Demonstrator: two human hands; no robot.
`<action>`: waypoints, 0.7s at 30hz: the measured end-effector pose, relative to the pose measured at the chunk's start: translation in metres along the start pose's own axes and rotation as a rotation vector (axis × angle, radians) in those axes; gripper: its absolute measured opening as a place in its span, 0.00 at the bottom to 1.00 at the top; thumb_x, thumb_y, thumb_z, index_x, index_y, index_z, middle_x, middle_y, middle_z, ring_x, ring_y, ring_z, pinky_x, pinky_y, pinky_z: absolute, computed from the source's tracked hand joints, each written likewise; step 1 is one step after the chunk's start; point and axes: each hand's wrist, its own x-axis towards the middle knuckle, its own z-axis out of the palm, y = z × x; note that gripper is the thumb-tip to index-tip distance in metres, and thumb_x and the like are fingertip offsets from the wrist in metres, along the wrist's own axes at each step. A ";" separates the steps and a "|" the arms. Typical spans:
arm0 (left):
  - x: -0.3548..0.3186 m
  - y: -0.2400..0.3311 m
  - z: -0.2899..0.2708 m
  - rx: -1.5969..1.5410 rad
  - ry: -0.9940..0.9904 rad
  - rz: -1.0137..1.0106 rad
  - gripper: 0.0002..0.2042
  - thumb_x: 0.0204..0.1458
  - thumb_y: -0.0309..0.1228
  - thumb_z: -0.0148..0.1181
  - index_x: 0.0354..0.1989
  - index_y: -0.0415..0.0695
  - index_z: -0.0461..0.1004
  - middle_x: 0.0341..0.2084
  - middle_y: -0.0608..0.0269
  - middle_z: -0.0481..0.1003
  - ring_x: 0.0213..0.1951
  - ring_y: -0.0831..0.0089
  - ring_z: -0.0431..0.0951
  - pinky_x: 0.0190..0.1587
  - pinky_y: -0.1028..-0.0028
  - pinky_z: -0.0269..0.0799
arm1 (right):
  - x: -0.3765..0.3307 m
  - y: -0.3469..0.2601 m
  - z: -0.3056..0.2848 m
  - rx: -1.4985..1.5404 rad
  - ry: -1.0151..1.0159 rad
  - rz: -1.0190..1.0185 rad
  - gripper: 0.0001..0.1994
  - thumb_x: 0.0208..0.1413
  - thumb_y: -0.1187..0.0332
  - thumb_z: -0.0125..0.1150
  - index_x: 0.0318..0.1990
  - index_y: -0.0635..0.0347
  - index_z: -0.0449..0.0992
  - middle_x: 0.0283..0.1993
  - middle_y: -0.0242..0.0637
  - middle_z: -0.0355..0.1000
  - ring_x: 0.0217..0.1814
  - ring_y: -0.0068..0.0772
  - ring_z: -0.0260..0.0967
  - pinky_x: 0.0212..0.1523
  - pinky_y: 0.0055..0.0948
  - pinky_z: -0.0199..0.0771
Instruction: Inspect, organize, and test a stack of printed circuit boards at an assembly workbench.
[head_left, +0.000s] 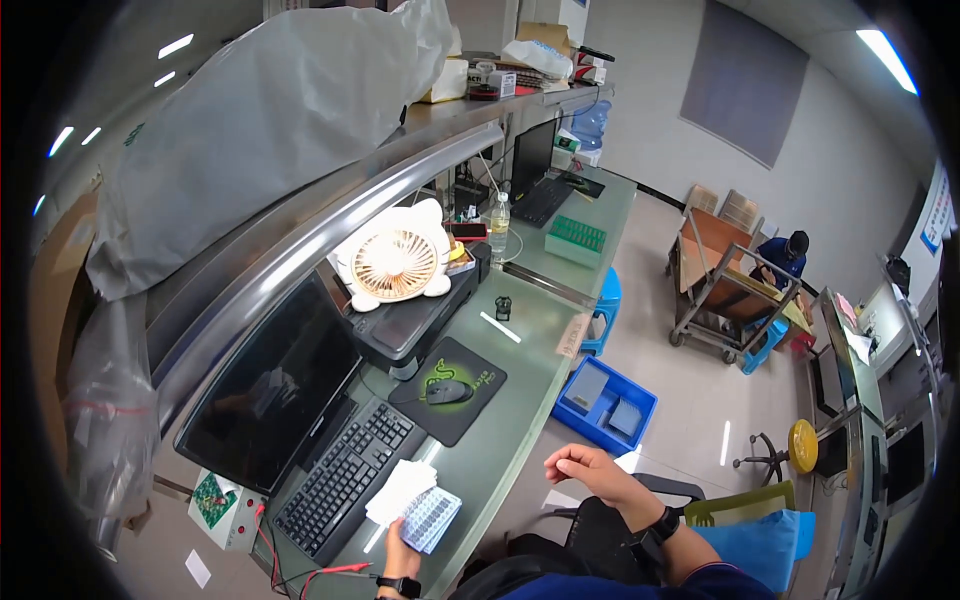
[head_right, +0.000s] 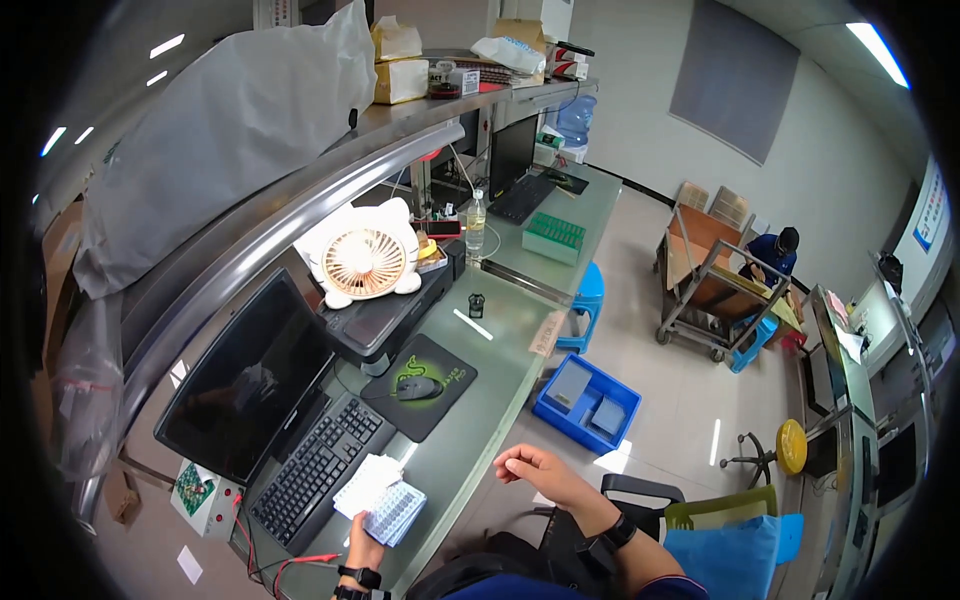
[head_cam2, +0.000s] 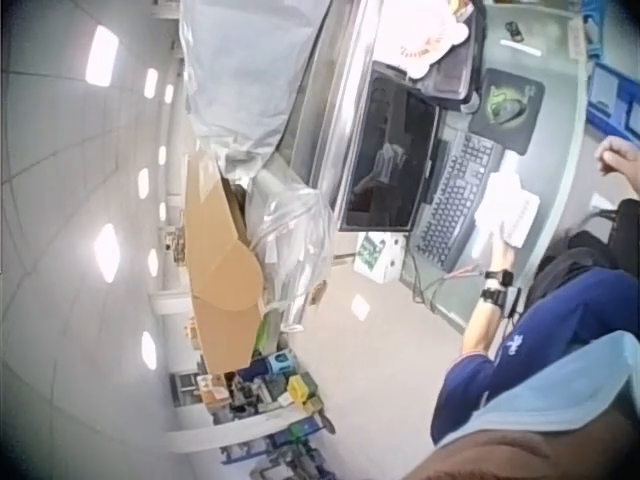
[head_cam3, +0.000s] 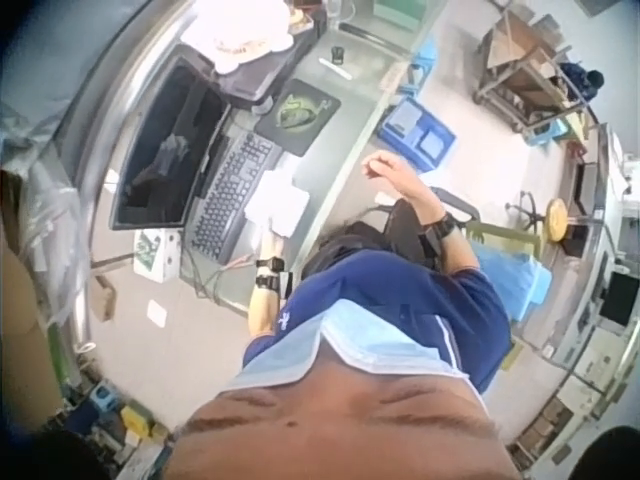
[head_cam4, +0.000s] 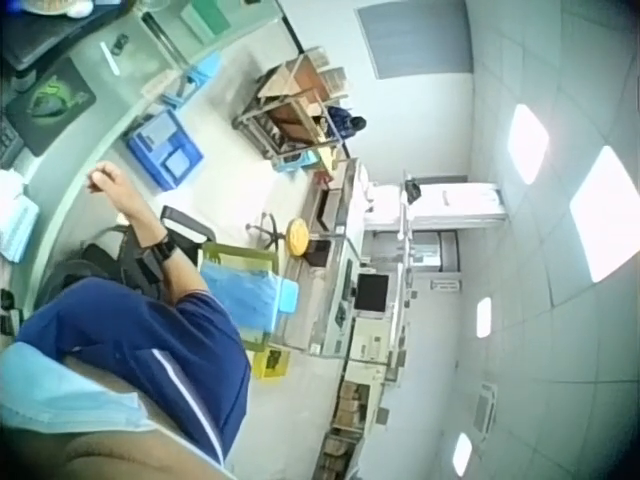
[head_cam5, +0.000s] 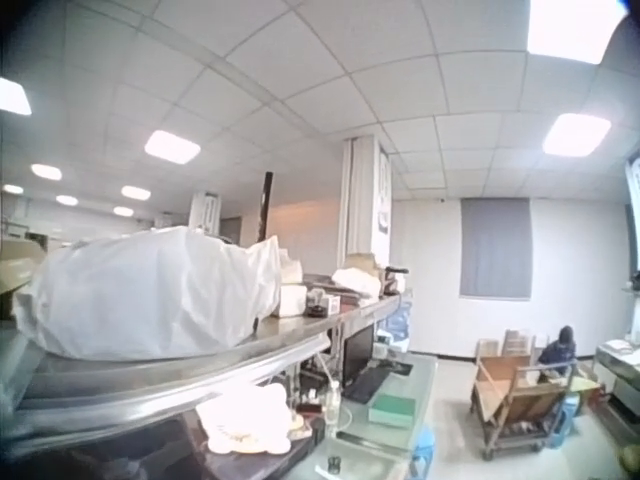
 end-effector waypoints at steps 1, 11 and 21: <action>-0.006 0.006 0.003 0.001 0.066 -0.014 0.21 0.58 0.35 0.51 0.57 0.37 0.67 0.51 0.52 0.74 0.55 0.59 0.74 0.58 0.59 0.68 | 0.011 -0.007 -0.006 -0.005 -0.015 -0.014 0.10 0.67 0.69 0.51 0.48 0.66 0.75 0.43 0.37 0.75 0.47 0.28 0.72 0.53 0.30 0.73; -0.088 0.040 0.052 0.855 0.466 0.578 0.19 0.64 0.37 0.48 0.60 0.43 0.67 0.56 0.61 0.69 0.57 0.63 0.67 0.61 0.62 0.61 | 0.177 -0.067 -0.117 -0.017 -0.053 -0.218 0.07 0.66 0.67 0.54 0.38 0.61 0.73 0.38 0.34 0.75 0.42 0.24 0.72 0.49 0.27 0.73; -0.077 0.004 0.192 0.139 0.808 0.476 0.08 0.60 0.32 0.51 0.46 0.47 0.71 0.23 0.70 0.62 0.24 0.76 0.63 0.28 0.73 0.66 | 0.449 -0.121 -0.245 -0.016 -0.039 -0.280 0.09 0.66 0.66 0.54 0.38 0.62 0.73 0.34 0.32 0.74 0.36 0.21 0.71 0.41 0.24 0.73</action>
